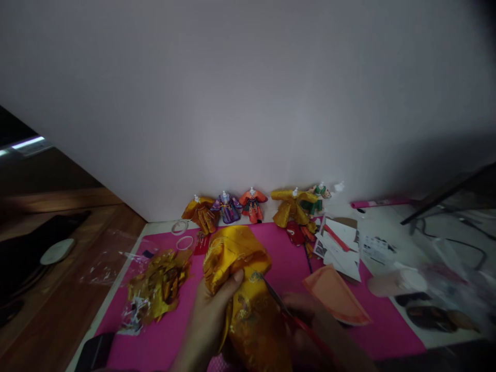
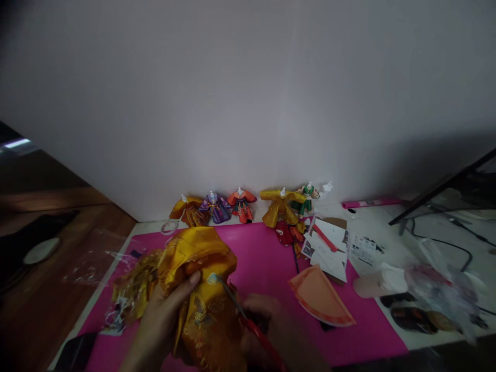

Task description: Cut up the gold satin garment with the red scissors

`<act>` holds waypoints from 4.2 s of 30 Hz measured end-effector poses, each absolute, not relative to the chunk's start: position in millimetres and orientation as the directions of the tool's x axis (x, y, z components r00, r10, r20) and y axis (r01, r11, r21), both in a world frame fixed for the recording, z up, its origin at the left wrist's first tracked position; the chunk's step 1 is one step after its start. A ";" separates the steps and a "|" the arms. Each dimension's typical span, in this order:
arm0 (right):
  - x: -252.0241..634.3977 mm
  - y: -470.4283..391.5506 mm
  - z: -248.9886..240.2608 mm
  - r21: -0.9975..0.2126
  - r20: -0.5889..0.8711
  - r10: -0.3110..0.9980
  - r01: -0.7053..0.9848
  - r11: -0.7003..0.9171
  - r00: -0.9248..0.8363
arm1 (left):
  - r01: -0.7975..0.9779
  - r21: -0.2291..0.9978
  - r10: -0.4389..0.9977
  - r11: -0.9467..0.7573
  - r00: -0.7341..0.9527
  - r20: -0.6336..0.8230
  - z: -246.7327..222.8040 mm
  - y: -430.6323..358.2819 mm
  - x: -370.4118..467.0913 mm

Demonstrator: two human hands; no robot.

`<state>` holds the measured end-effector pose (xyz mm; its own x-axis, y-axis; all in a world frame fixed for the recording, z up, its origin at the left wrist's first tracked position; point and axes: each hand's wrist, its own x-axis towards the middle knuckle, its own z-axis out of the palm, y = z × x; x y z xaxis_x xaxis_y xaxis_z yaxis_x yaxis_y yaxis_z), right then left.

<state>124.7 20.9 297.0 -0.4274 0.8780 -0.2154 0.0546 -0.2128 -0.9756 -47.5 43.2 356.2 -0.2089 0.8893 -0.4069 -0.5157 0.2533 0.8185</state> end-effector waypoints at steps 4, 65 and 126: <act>122.3 23.9 299.4 -0.986 -0.162 0.885 0.027 -0.167 -0.436 | -0.476 0.838 0.896 0.265 -0.199 -0.397 357.7 42.6 -46.9; 131.1 34.9 289.6 -0.976 -0.101 0.877 0.219 0.005 -0.470 | -0.440 0.834 0.901 0.334 -0.110 -0.419 362.3 41.8 -50.4; 129.1 30.1 303.9 -0.985 -0.174 0.866 0.084 -0.153 -0.468 | -0.351 0.866 0.916 0.356 -0.054 -0.398 356.5 42.2 -52.7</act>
